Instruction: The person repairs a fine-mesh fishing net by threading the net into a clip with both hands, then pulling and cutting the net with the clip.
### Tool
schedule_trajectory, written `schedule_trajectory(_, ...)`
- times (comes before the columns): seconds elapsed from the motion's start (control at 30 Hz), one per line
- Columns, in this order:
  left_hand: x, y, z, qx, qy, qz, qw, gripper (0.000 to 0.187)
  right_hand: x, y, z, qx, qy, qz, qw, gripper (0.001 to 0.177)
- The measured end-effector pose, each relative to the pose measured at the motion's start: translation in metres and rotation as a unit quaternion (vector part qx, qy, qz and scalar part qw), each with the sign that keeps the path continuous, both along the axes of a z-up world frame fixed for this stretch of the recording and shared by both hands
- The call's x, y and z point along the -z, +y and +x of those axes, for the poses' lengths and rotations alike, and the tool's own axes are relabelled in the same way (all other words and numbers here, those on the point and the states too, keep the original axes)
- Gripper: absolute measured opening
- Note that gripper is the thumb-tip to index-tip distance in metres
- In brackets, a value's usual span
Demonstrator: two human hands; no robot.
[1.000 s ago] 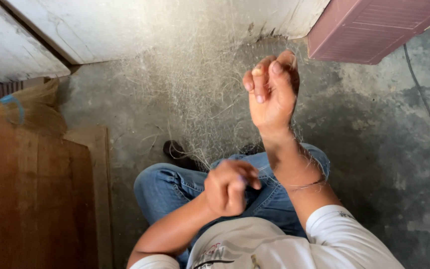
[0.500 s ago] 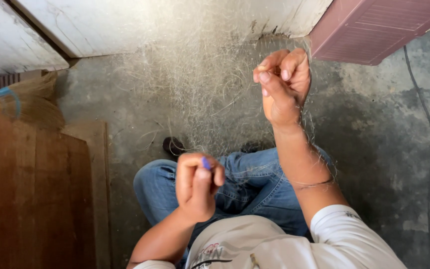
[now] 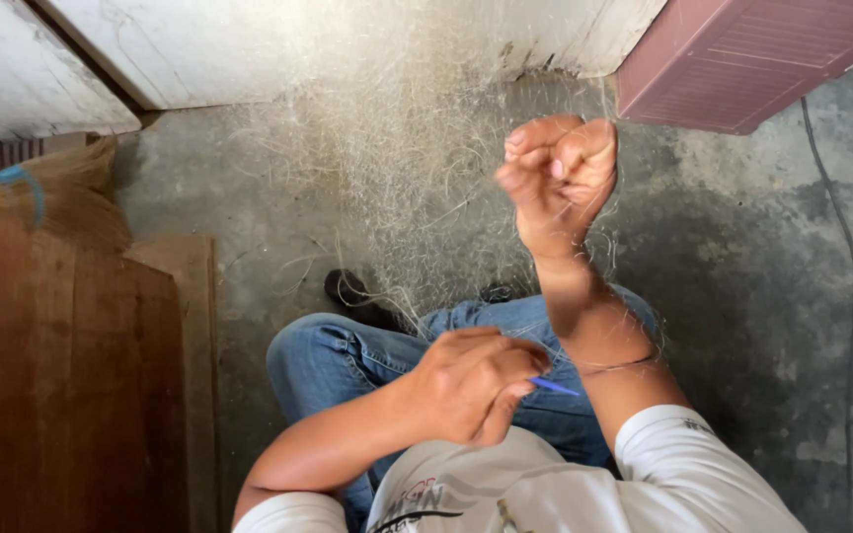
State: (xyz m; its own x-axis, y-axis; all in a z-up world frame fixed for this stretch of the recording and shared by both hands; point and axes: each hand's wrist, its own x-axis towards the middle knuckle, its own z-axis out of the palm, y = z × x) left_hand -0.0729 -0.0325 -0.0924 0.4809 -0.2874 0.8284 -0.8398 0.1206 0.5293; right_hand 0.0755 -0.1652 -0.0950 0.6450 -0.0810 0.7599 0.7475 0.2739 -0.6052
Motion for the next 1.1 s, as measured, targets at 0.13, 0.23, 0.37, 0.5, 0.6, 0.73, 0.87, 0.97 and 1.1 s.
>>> schedule_trajectory(0.13,-0.034,0.025,0.028,-0.162,-0.141,0.089,0.973,0.021,-0.019,0.006,0.003,0.029,-0.004,0.053,0.998,0.03)
schedule_trajectory(0.23,-0.045,0.041,0.069,-0.341,-0.207,0.123,0.909,0.016,-0.031,0.008,-0.004,0.02,0.061,0.074,0.995,0.024)
schedule_trajectory(0.37,-0.048,0.042,0.108,-0.474,-0.244,0.138,0.835,0.013,-0.04,0.006,-0.012,-0.041,0.113,0.096,0.988,0.023)
schedule_trajectory(0.5,-0.039,0.031,0.116,-0.433,-0.199,0.115,0.872,0.014,-0.039,0.009,-0.013,-0.092,0.109,0.102,0.985,0.023)
schedule_trajectory(0.6,-0.029,0.017,0.126,-0.428,-0.263,-0.01,0.865,0.009,-0.03,0.016,-0.009,-0.068,0.071,0.104,0.99,0.032)
schedule_trajectory(0.73,-0.027,-0.001,0.128,-0.351,-0.237,-0.102,0.9,0.018,-0.01,0.015,-0.005,-0.059,0.081,0.128,0.987,0.033)
schedule_trajectory(0.87,-0.042,-0.016,0.122,-0.331,-0.161,-0.138,0.919,0.016,0.0,0.004,0.003,-0.023,0.076,0.081,0.994,0.027)
schedule_trajectory(0.97,-0.03,-0.022,0.109,-0.437,-0.307,-0.137,0.834,0.023,-0.02,0.01,-0.011,-0.139,0.08,0.109,0.981,0.027)
schedule_trajectory(1.1,0.009,-0.037,0.064,-0.279,-0.322,-0.15,0.892,0.017,0.001,-0.007,0.008,-0.205,0.035,0.129,0.97,0.02)
